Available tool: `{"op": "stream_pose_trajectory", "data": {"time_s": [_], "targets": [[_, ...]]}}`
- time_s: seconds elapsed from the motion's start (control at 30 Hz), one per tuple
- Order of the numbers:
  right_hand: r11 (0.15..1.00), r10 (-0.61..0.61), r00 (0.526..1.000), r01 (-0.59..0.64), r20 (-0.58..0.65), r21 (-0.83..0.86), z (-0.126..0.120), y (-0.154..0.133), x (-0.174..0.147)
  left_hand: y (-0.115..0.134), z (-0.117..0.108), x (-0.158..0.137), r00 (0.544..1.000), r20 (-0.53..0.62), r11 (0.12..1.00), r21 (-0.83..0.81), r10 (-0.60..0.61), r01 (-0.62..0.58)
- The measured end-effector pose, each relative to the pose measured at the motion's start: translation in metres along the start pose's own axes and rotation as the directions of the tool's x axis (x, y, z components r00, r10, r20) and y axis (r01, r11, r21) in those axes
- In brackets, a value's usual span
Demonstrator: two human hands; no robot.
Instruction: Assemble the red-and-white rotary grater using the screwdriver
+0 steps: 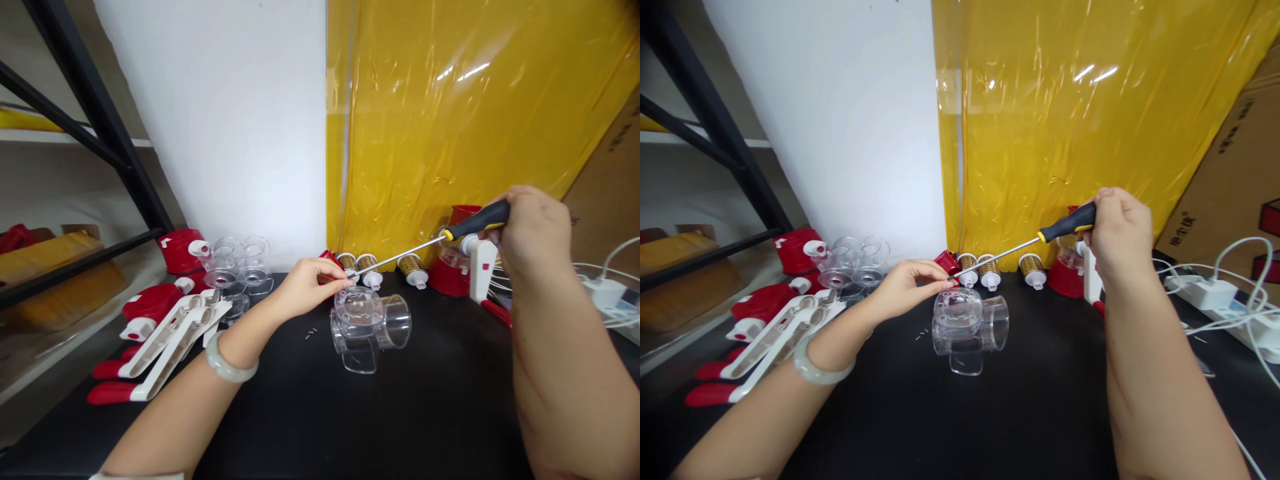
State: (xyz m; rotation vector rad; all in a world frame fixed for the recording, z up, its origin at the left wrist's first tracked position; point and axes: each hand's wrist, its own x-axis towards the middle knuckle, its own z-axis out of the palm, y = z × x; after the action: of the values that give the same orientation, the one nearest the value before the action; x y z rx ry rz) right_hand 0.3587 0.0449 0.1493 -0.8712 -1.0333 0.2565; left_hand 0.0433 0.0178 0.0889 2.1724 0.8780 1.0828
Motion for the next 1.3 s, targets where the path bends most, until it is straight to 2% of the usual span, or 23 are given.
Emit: {"op": "stream_pose_trajectory", "data": {"time_s": [0.13,0.3,0.5,0.73,0.83,0.9,0.97,1.03,1.1,1.2,1.3], "targets": [[0.999,-0.039,0.999,0.039,0.007,-0.006,0.001,-0.002,-0.001,0.004,-0.002,-0.001,0.998,0.037,0.996,0.075,0.044,-0.046],[0.99,-0.128,0.986,0.12,0.108,0.073,-0.002,-0.002,-0.003,0.008,-0.007,-0.002,0.996,0.058,0.982,0.173,0.069,-0.078],[0.988,-0.138,0.979,0.124,0.153,0.096,-0.005,-0.001,-0.003,0.013,-0.01,-0.003,0.995,0.082,0.971,0.223,0.064,-0.08],[0.981,-0.171,0.976,0.156,0.134,0.114,-0.003,-0.001,-0.005,0.017,-0.009,-0.004,0.999,0.027,0.977,0.206,0.044,-0.048],[0.979,-0.181,0.976,0.168,0.123,0.112,-0.005,0.002,-0.003,0.019,-0.017,-0.005,1.0,0.024,0.987,0.161,-0.013,0.009],[0.977,-0.197,0.975,0.188,0.098,0.101,-0.009,0.003,0.001,0.017,-0.024,-0.006,0.995,0.062,0.992,0.105,-0.079,0.072],[0.975,-0.212,0.975,0.206,0.071,0.08,-0.012,0.003,0.005,0.013,-0.028,-0.008,0.975,0.169,0.989,0.039,-0.148,0.143],[0.975,-0.212,0.976,0.208,0.044,0.076,-0.016,0.002,0.008,0.008,-0.024,-0.009,0.933,0.304,0.98,0.008,-0.193,0.2],[0.975,-0.199,0.98,0.197,0.016,0.101,-0.017,0.0,0.011,0.005,-0.013,-0.01,0.899,0.382,0.975,0.036,-0.215,0.219],[0.976,-0.166,0.986,0.167,-0.019,0.139,-0.018,-0.002,0.011,0.006,0.004,-0.01,0.908,0.364,0.977,0.117,-0.21,0.179],[0.977,-0.148,0.989,0.151,-0.031,0.151,-0.019,-0.003,0.011,0.013,0.007,-0.01,0.936,0.313,0.987,0.072,-0.16,0.145]]}}
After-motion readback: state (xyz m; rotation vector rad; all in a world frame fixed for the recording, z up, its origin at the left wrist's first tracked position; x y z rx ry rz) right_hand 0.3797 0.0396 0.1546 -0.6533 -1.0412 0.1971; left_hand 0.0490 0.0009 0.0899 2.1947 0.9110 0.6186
